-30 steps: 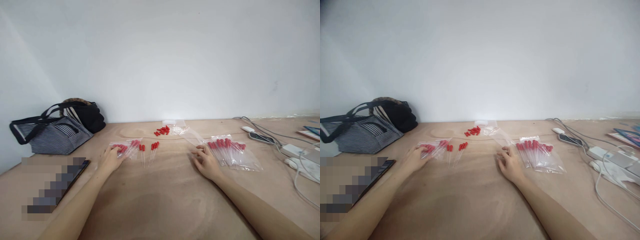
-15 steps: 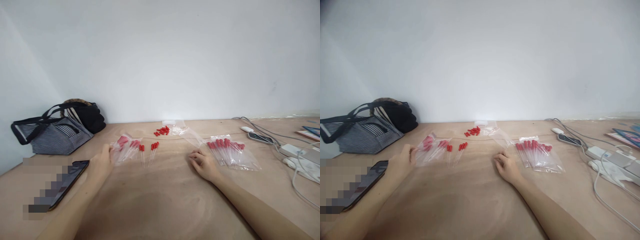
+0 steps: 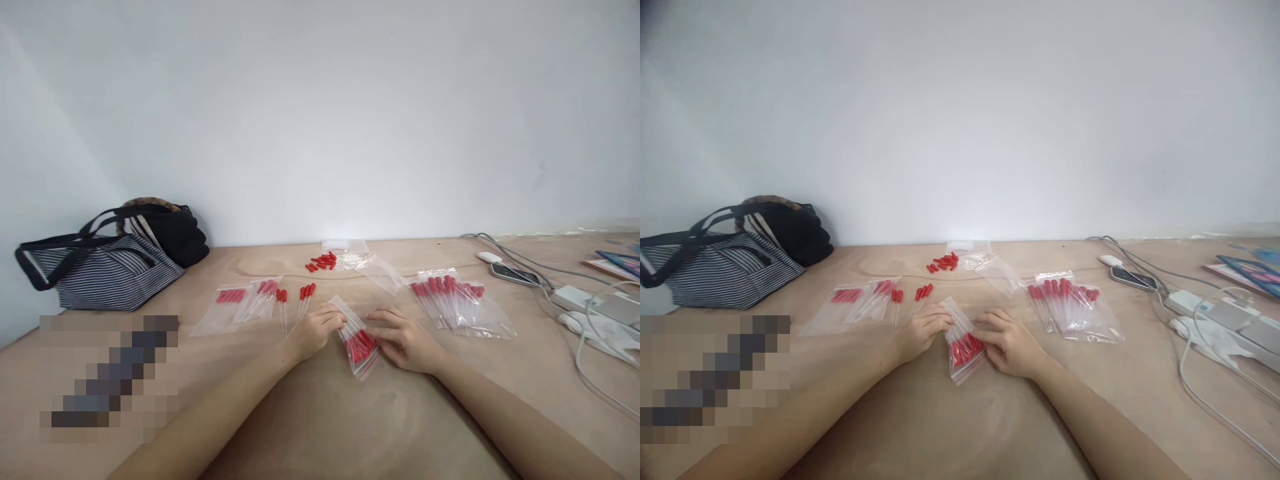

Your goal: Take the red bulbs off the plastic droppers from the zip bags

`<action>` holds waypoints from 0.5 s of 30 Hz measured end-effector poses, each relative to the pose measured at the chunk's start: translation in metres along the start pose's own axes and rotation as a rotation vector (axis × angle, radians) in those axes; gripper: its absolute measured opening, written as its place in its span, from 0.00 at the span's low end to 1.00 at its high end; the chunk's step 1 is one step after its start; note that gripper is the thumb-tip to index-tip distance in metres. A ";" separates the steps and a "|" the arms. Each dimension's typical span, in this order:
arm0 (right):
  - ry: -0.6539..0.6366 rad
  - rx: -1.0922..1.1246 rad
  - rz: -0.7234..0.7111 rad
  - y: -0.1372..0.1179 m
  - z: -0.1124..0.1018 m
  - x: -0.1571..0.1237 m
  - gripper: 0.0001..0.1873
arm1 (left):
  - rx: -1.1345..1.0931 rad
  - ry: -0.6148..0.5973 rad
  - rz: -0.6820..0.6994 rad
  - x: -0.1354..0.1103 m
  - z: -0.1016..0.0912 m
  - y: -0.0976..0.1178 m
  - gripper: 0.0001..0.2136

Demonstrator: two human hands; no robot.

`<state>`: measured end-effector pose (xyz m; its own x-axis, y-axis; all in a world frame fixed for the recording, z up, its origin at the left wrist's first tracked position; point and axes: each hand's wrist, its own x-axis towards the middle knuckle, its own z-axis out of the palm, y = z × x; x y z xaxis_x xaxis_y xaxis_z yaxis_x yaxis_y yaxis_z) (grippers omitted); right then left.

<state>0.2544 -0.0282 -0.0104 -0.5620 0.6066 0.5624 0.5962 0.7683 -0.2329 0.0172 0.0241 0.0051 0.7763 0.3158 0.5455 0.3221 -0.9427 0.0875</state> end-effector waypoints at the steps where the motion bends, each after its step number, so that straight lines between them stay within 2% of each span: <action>1: -0.025 0.028 0.006 0.000 -0.002 -0.001 0.20 | 0.000 -0.018 -0.011 0.002 0.002 -0.004 0.15; 5: -0.094 0.128 0.094 -0.001 -0.004 -0.003 0.20 | 0.014 -0.026 -0.065 0.004 0.006 -0.017 0.12; 9: -0.153 0.170 0.109 -0.001 -0.001 -0.001 0.20 | 0.034 0.060 -0.188 -0.001 0.000 -0.004 0.11; 12: -0.154 0.143 0.114 -0.002 0.002 0.001 0.19 | -0.045 0.023 -0.102 -0.010 -0.006 0.016 0.06; 15: -0.147 0.102 0.129 -0.004 0.005 0.004 0.17 | -0.002 -0.066 -0.004 -0.016 -0.009 0.031 0.09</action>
<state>0.2470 -0.0284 -0.0113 -0.5670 0.7184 0.4032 0.6113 0.6950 -0.3786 0.0096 -0.0111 0.0067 0.8090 0.3258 0.4892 0.3242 -0.9416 0.0909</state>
